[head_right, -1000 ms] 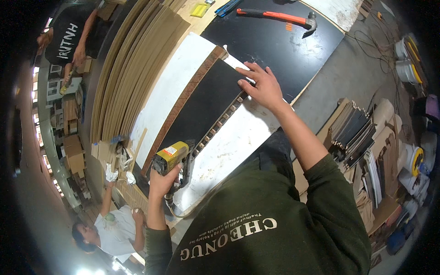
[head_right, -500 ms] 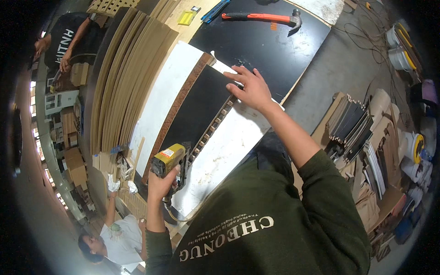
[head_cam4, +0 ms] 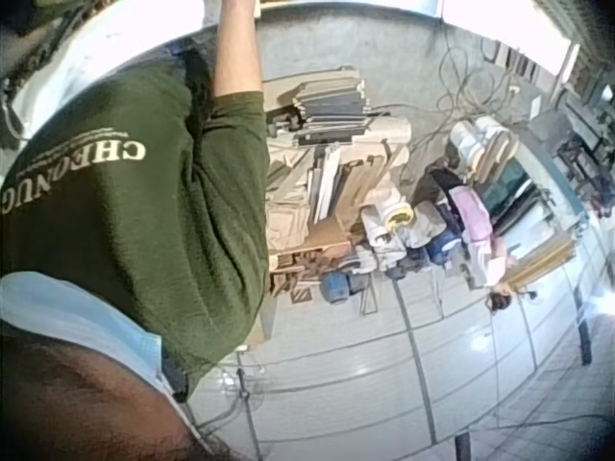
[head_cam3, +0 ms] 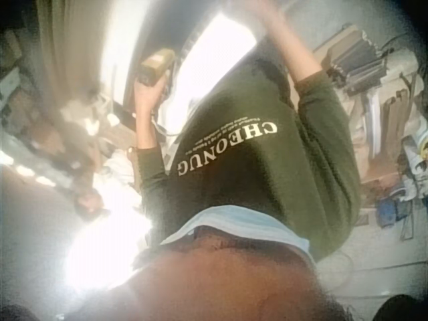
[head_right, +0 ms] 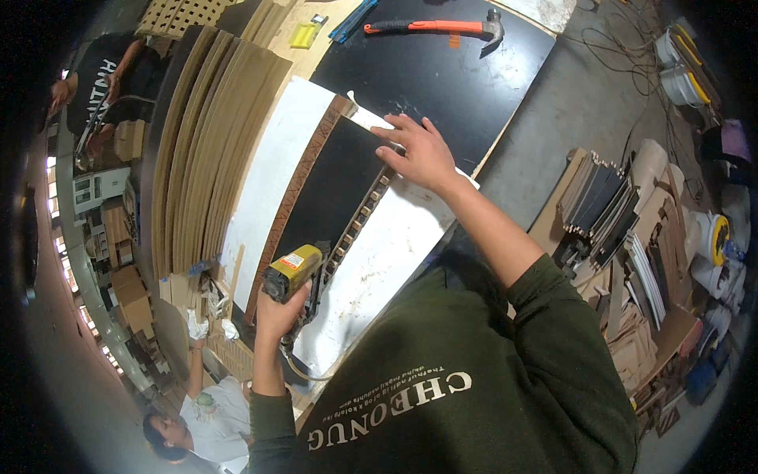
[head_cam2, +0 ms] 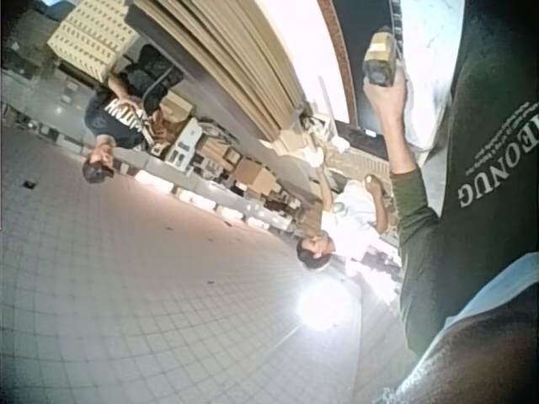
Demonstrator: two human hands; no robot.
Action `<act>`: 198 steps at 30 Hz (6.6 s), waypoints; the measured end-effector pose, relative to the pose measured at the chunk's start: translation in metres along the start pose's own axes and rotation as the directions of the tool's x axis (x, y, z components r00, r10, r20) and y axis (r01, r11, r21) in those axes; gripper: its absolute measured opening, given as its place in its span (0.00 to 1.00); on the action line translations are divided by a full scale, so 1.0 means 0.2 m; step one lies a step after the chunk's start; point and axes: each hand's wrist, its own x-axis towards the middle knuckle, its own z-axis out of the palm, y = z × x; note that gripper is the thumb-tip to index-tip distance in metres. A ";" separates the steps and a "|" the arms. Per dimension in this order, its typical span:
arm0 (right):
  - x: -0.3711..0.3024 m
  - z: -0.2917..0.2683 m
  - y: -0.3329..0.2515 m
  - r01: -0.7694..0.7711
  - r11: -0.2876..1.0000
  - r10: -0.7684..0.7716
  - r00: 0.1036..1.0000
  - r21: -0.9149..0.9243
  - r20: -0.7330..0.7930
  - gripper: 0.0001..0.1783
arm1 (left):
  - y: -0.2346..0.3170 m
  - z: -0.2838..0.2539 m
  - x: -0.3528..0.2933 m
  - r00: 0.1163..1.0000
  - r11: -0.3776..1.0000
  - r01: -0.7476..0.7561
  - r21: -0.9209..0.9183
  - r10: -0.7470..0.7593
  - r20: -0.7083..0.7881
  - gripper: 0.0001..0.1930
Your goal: Assembling wooden furniture components by nailing slats into a frame using a pneumatic nail gun.
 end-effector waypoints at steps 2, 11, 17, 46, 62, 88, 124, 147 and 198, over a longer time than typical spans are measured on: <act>0.00 -0.01 0.00 -0.006 1.000 0.006 1.000 -0.004 -0.003 0.22 | -0.02 -0.01 0.02 0.999 0.999 -0.040 0.034 0.039 0.031 0.16; 0.00 -0.01 -0.01 -0.030 1.000 0.030 0.999 -0.002 0.043 0.23 | 0.10 0.01 0.05 0.996 0.990 0.018 -0.142 -0.006 0.089 0.16; 0.00 -0.01 -0.02 -0.024 0.999 0.024 1.000 0.042 -0.008 0.21 | 0.14 0.02 0.08 0.996 0.997 0.021 -0.073 -0.014 0.093 0.16; 0.05 -0.06 0.03 0.001 0.978 -0.018 0.997 0.207 0.080 0.18 | 0.27 0.07 0.16 0.996 0.996 -0.076 0.052 0.073 0.052 0.17; 0.05 -0.05 0.04 0.031 0.973 -0.040 0.999 0.227 0.035 0.17 | 0.44 0.11 0.22 0.994 0.999 0.008 0.046 -0.013 0.106 0.17; 0.07 -0.10 0.05 0.077 0.967 -0.097 0.993 0.242 0.069 0.18 | 0.58 0.14 0.26 0.995 1.000 -0.002 -0.017 0.003 0.101 0.18; 0.02 -0.43 0.18 -0.183 0.687 0.207 0.977 0.703 0.052 0.18 | 0.74 0.23 0.36 0.991 1.000 0.000 -0.024 0.004 0.131 0.18; -0.04 -0.50 0.19 -0.140 0.697 0.243 0.969 0.704 -0.048 0.16 | 0.83 0.25 0.38 0.991 1.000 0.006 0.027 -0.009 0.137 0.18; -0.05 0.27 -0.43 -0.142 0.850 0.001 0.963 -0.508 -0.269 0.34 | -1.58 0.16 -0.41 0.610 0.974 0.140 -0.177 -0.226 -0.759 0.16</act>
